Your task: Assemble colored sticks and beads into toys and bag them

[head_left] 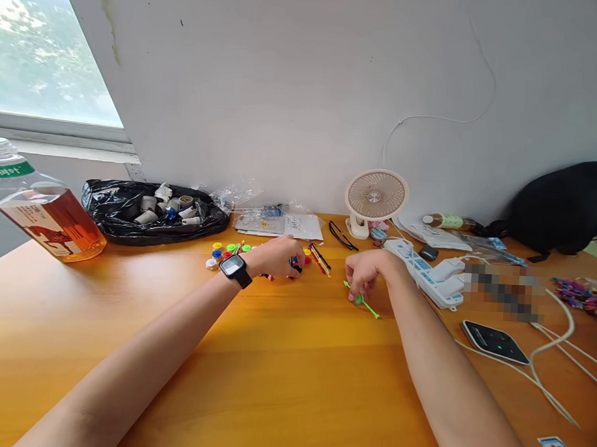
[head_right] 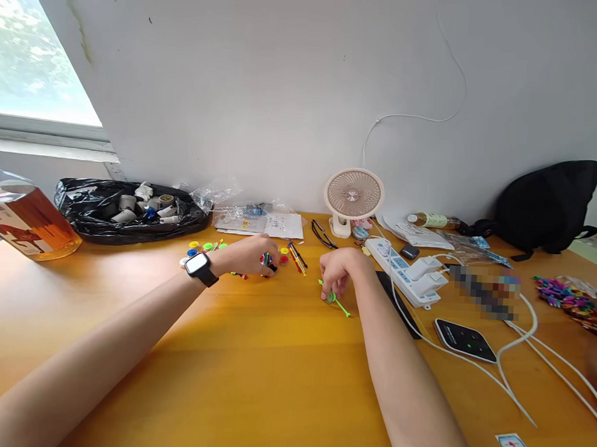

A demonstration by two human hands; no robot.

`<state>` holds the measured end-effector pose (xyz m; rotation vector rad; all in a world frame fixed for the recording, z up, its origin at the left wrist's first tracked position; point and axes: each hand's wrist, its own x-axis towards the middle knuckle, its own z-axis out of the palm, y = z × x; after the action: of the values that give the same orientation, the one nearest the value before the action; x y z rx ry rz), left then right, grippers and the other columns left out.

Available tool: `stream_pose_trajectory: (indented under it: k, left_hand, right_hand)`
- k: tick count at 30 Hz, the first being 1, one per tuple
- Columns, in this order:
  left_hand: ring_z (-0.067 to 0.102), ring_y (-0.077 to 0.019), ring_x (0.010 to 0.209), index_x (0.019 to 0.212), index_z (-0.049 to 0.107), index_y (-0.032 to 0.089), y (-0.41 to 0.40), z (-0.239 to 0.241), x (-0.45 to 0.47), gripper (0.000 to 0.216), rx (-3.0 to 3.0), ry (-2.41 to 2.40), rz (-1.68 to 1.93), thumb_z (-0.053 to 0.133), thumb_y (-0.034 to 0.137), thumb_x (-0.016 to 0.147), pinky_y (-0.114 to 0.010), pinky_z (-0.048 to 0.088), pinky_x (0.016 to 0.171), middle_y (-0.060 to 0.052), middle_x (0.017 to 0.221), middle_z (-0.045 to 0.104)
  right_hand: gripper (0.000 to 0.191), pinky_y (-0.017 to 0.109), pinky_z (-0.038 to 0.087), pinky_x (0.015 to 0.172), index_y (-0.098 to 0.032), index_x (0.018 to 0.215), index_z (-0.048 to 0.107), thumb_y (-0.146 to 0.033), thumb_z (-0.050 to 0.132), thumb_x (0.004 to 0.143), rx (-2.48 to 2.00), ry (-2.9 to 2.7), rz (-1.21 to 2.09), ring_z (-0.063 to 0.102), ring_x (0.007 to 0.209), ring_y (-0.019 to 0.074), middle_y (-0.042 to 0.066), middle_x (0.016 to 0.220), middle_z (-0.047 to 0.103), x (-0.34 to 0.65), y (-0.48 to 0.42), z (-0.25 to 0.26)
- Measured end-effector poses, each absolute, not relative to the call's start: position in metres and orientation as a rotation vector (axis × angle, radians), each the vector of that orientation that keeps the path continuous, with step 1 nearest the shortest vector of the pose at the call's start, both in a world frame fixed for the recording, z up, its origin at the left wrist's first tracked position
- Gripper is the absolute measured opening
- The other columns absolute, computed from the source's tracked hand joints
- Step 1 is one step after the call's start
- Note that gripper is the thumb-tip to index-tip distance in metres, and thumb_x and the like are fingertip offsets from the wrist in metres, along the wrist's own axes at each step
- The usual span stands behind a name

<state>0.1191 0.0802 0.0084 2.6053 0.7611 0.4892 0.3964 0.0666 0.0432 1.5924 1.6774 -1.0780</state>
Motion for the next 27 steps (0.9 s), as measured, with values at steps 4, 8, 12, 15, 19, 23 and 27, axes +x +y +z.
stream_pose_trajectory:
  k: [4, 8, 12, 15, 19, 23, 27]
  left_hand:
    - [0.073, -0.0213, 0.084, 0.097, 0.083, 0.023, 0.079, 0.016, 0.116, 0.016, 2.583, 0.740, 0.531, 0.081, 0.026, 0.081, -0.030, 0.054, 0.074, -0.006, 0.098, 0.080]
    - [0.072, -0.0199, 0.085, 0.104, 0.079, 0.020, 0.072, 0.031, 0.120, 0.023, 2.444, 0.727, 0.784, 0.075, 0.038, 0.090, -0.030, 0.056, 0.075, -0.006, 0.095, 0.079]
    - [0.073, -0.0181, 0.091, 0.117, 0.071, 0.018, 0.065, 0.036, 0.129, 0.036, 2.308, 0.623, 1.014, 0.077, 0.042, 0.091, -0.028, 0.058, 0.081, -0.007, 0.106, 0.078]
    - [0.074, -0.0174, 0.091, 0.113, 0.071, 0.018, 0.066, 0.033, 0.133, 0.029, 2.295, 0.617, 1.131, 0.077, 0.035, 0.091, -0.028, 0.060, 0.083, -0.007, 0.107, 0.078]
    - [0.075, -0.0167, 0.085, 0.105, 0.072, 0.017, 0.072, 0.031, 0.131, 0.017, 2.244, 0.681, 1.190, 0.071, 0.029, 0.094, -0.027, 0.061, 0.078, -0.007, 0.099, 0.077]
    - [0.075, -0.0177, 0.092, 0.106, 0.072, 0.018, 0.072, 0.034, 0.129, 0.017, 2.202, 0.667, 1.237, 0.072, 0.029, 0.093, -0.029, 0.062, 0.084, -0.006, 0.102, 0.078]
    - [0.074, -0.0163, 0.089, 0.103, 0.073, 0.017, 0.072, 0.032, 0.130, 0.016, 2.184, 0.628, 1.215, 0.073, 0.029, 0.093, -0.030, 0.063, 0.085, -0.008, 0.105, 0.075]
  right_hand:
    - [0.058, 0.029, 0.053, 0.064, -0.020, 0.073, 0.056, -0.054, 0.097, 0.050, 1.680, 1.872, -1.231, 0.068, 0.064, 0.0186, 0.004, 0.070, 0.073, 0.398, 0.063, 0.052]
    - [0.061, 0.026, 0.048, 0.055, -0.020, 0.080, 0.055, -0.065, 0.092, 0.064, 1.833, 2.279, -1.444, 0.061, 0.056, 0.0138, 0.004, 0.073, 0.073, 0.386, 0.058, 0.066]
    - [0.063, 0.025, 0.048, 0.055, -0.019, 0.081, 0.060, -0.071, 0.091, 0.066, 2.067, 2.544, -1.622, 0.063, 0.059, 0.0145, 0.003, 0.067, 0.069, 0.359, 0.056, 0.068]
    - [0.059, 0.025, 0.053, 0.060, -0.018, 0.082, 0.062, -0.066, 0.094, 0.066, 2.000, 2.595, -1.817, 0.067, 0.065, 0.0158, 0.003, 0.067, 0.070, 0.345, 0.055, 0.068]
    - [0.051, 0.030, 0.061, 0.073, -0.018, 0.094, 0.067, -0.050, 0.097, 0.067, 1.917, 2.602, -2.113, 0.074, 0.076, 0.0188, 0.007, 0.081, 0.078, 0.344, 0.054, 0.071]
    - [0.039, 0.027, 0.060, 0.067, -0.018, 0.097, 0.069, -0.037, 0.092, 0.072, 1.954, 2.653, -2.117, 0.073, 0.070, 0.0167, 0.005, 0.076, 0.077, 0.344, 0.054, 0.072]
    - [0.032, 0.027, 0.061, 0.067, -0.018, 0.095, 0.068, -0.036, 0.087, 0.076, 1.805, 2.696, -2.119, 0.074, 0.070, 0.0165, 0.005, 0.078, 0.077, 0.340, 0.053, 0.070]
